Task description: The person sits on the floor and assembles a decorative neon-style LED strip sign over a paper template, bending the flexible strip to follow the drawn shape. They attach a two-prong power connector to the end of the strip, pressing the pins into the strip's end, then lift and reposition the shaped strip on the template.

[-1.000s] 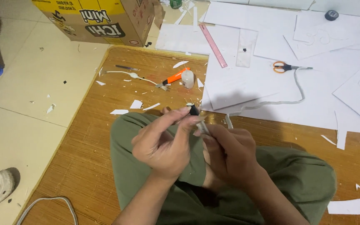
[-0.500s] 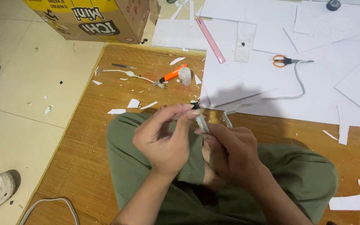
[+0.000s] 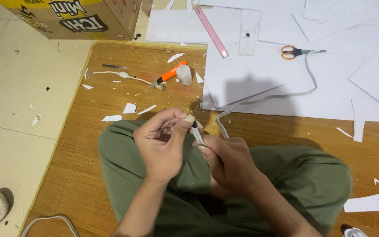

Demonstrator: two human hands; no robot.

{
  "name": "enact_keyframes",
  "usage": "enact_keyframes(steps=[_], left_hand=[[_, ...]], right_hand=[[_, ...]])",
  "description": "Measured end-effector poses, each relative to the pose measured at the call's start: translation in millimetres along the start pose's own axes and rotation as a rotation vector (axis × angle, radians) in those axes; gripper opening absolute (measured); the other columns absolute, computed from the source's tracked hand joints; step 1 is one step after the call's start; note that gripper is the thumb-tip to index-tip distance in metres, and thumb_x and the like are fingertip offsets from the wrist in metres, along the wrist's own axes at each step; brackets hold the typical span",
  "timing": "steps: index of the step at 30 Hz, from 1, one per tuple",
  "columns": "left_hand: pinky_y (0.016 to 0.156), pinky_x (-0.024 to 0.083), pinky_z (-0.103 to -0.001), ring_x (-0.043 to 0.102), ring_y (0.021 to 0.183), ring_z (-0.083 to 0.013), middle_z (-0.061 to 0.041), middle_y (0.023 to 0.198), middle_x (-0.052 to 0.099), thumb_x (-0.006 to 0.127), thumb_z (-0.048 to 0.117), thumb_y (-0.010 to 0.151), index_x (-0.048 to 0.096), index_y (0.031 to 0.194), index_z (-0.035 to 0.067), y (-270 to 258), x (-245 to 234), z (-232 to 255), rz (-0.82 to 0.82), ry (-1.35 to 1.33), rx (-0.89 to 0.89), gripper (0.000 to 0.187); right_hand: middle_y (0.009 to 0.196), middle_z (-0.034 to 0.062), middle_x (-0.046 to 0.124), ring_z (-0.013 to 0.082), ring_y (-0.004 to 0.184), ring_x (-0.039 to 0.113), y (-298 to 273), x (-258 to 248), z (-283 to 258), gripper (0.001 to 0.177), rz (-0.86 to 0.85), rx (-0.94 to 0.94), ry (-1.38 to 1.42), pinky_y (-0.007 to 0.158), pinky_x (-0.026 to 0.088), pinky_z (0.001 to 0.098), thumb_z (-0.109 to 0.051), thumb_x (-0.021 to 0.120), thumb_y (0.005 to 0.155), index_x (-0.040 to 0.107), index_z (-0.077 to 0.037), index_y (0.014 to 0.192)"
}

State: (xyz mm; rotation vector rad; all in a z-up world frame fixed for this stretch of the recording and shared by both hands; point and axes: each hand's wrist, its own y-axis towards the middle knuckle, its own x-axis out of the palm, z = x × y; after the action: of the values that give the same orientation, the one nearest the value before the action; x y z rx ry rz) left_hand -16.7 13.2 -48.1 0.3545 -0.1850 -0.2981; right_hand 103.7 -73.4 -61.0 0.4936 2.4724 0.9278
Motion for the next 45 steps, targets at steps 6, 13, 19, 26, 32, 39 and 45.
enact_keyframes(steps=[6,13,19,26,32,39,45], left_hand=[[0.052,0.058,-0.03,0.059,0.061,-0.0109,-0.013,0.075,0.074,0.07,0.004,0.095,0.066,0.093,-0.004,4,6,-1,-0.058,-0.086,-0.124,0.01],[0.057,0.064,-0.033,0.066,0.064,-0.0136,-0.011,0.074,0.071,0.057,0.024,0.106,0.065,0.098,0.001,18,23,-82,0.093,-0.067,-0.347,0.025],[0.06,0.064,-0.034,0.071,0.069,-0.0208,-0.014,0.081,0.073,0.067,0.03,0.094,0.072,0.099,0.006,22,30,-252,-0.125,0.373,-0.76,0.025],[0.085,0.055,-0.03,0.065,0.094,-0.0203,-0.013,0.105,0.068,0.073,0.034,0.089,0.06,0.118,-0.005,41,76,-249,-0.033,0.422,-1.02,0.049],[0.053,0.042,-0.025,0.052,0.062,-0.0131,-0.008,0.085,0.063,0.076,0.026,0.09,0.064,0.116,-0.001,51,101,-251,0.037,0.233,-1.182,0.04],[0.057,0.059,-0.025,0.06,0.064,-0.0152,-0.011,0.087,0.065,0.071,0.022,0.095,0.07,0.109,-0.003,59,124,-216,-0.009,0.273,-0.957,0.029],[0.069,0.069,-0.029,0.071,0.075,-0.0196,-0.012,0.088,0.067,0.07,0.02,0.093,0.069,0.108,-0.006,61,84,-182,-0.012,-0.008,-0.802,0.03]], right_hand=[[0.056,0.0111,0.06,0.0287,0.037,0.06,0,4,14,0.02,-0.003,0.038,0.049,0.037,0.049,0.0359,-0.01,0.051,0.098,0.069,-0.001,0.1],[0.053,0.0192,0.05,0.0407,0.045,0.06,-36,-5,85,0.02,0.046,0.182,-0.252,0.04,0.043,0.0453,-0.022,0.056,0.098,0.064,-0.004,0.093],[0.056,-0.0005,0.044,0.0085,0.046,0.045,-38,-84,130,0.03,0.58,0.907,0.077,0.045,0.034,0.0207,-0.028,0.038,0.115,0.057,-0.014,0.096],[0.065,-0.0055,0.046,0.0028,0.045,0.034,-70,-165,158,0.021,1.018,0.964,0.407,0.039,0.023,0.0192,-0.029,0.046,0.113,0.055,-0.012,0.104],[0.064,-0.0064,0.046,0.0026,0.046,0.035,-80,-172,174,0.023,0.986,1.06,0.404,0.038,0.022,0.0199,-0.03,0.042,0.115,0.056,-0.013,0.106],[0.063,-0.0062,0.048,0.0021,0.045,0.034,-74,-174,168,0.023,1.041,1.071,0.451,0.039,0.022,0.0197,-0.03,0.043,0.114,0.057,-0.014,0.104],[0.064,-0.0051,0.049,0.0032,0.046,0.035,-79,-178,173,0.023,1.044,1.035,0.514,0.04,0.023,0.0193,-0.03,0.044,0.113,0.057,-0.014,0.104]])
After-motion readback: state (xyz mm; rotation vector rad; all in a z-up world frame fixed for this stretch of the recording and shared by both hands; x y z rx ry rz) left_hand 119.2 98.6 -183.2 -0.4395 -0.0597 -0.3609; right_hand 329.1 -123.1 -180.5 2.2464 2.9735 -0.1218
